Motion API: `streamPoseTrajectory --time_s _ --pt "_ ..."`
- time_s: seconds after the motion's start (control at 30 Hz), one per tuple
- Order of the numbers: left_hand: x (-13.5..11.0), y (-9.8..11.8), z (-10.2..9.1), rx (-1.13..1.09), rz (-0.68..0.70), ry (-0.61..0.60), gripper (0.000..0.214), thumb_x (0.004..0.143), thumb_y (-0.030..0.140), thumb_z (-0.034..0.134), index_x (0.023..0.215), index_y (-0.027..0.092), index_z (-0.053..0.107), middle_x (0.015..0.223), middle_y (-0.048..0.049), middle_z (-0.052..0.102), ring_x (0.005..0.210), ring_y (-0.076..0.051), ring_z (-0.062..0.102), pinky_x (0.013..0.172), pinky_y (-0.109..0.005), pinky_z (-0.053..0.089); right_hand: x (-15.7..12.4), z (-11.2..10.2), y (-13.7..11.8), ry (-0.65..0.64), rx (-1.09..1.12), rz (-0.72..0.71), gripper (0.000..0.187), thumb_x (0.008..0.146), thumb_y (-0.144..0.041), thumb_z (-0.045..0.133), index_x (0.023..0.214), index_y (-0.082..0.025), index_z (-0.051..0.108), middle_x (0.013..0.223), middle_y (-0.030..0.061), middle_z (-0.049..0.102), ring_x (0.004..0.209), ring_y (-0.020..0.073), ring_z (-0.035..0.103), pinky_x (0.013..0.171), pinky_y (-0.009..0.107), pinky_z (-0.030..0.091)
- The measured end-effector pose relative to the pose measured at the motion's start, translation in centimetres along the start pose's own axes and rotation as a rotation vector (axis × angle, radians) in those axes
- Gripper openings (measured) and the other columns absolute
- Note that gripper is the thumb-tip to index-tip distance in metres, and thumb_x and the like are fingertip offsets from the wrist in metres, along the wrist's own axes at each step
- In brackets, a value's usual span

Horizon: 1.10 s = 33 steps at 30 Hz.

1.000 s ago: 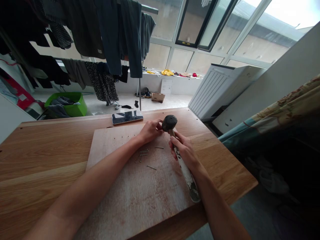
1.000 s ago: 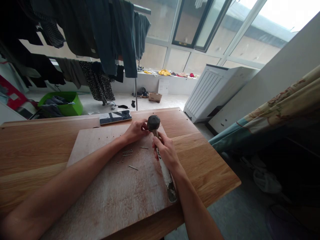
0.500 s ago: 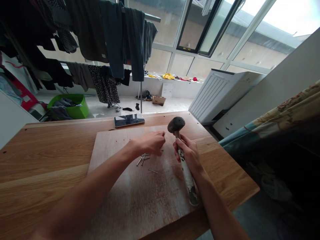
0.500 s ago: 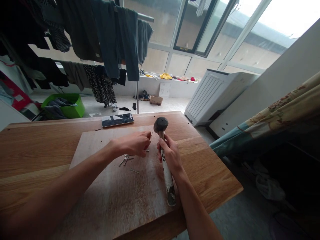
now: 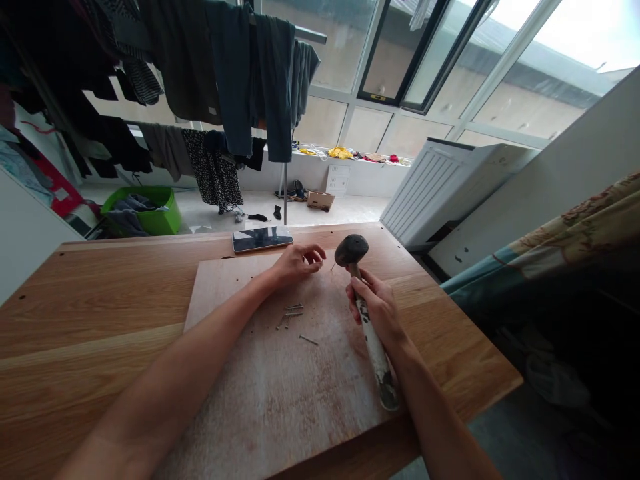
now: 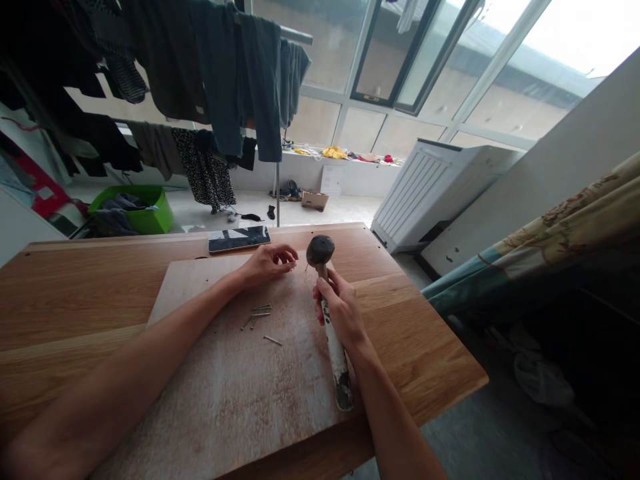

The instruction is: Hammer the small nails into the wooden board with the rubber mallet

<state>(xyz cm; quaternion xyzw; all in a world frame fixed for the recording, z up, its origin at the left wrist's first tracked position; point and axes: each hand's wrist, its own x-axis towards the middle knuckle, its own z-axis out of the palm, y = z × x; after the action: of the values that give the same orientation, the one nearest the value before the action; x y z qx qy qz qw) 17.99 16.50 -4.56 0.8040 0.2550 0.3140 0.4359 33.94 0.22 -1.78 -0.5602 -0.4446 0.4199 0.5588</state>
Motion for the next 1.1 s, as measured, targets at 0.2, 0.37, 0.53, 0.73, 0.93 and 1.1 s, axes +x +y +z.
streamPoseTrajectory --time_s 0.2,0.37,0.53,0.73,0.93,1.1 --pt "-0.18 -0.16 -0.10 0.032 0.020 -0.027 0.015 0.079 0.013 0.066 0.093 0.015 0.072 0.075 -0.0009 0.072 0.060 -0.008 0.054 0.059 -0.020 0.047 -0.02 0.30 0.19 -0.008 -0.028 -0.007 0.034 0.088 -0.048 0.065 0.106 -0.019 0.062 0.070 -0.0053 0.057 0.039 0.0074 0.048 0.032 0.019 0.037" --pt "-0.18 -0.42 -0.20 0.067 0.038 -0.026 0.017 0.077 0.012 0.065 0.092 0.015 0.073 0.074 0.0004 0.071 0.062 -0.008 0.057 0.062 -0.021 0.049 0.00 0.44 0.30 -0.037 -0.023 -0.019 0.033 0.088 -0.049 0.066 0.100 -0.019 0.061 0.071 -0.0045 0.057 0.039 0.0072 0.047 0.032 0.019 0.037" --pt "-0.29 -0.20 -0.28 0.075 0.038 -0.041 0.011 0.079 0.014 0.067 0.088 0.015 0.073 0.074 -0.0001 0.071 0.067 -0.010 0.062 0.066 -0.023 0.051 -0.04 0.61 0.04 -0.098 0.005 0.012 0.030 0.089 -0.049 0.065 0.094 -0.020 0.061 0.076 -0.0029 0.058 0.042 0.0070 0.048 0.035 0.019 0.037" --pt "-0.23 0.16 -0.41 0.074 -0.002 -0.015 0.020 0.078 0.017 0.074 0.098 0.014 0.073 0.075 -0.0008 0.074 0.067 -0.011 0.064 0.068 -0.025 0.051 -0.03 0.69 0.38 -0.177 0.162 0.034 0.030 0.094 -0.046 0.061 0.112 -0.022 0.060 0.082 -0.0037 0.057 0.042 0.0056 0.045 0.036 0.019 0.034" --pt "-0.24 0.23 -0.56 0.088 -0.002 -0.027 0.035 0.076 0.016 0.075 0.111 0.014 0.070 0.076 -0.0012 0.075 0.064 -0.012 0.064 0.065 -0.024 0.049 0.45 0.43 0.98 -0.227 0.021 0.017 0.030 0.093 -0.049 0.063 0.103 -0.021 0.063 0.083 -0.0022 0.061 0.041 0.0058 0.048 0.036 0.021 0.034" --pt "-0.02 0.13 -0.53 0.077 -0.026 -0.038 0.049 0.075 0.018 0.075 0.122 0.013 0.062 0.079 -0.0015 0.074 0.067 -0.014 0.065 0.068 -0.027 0.050 0.39 0.47 0.52 -0.212 0.003 0.019 0.031 0.091 -0.050 0.064 0.098 -0.020 0.064 0.079 -0.0028 0.060 0.040 0.0057 0.047 0.036 0.020 0.034"
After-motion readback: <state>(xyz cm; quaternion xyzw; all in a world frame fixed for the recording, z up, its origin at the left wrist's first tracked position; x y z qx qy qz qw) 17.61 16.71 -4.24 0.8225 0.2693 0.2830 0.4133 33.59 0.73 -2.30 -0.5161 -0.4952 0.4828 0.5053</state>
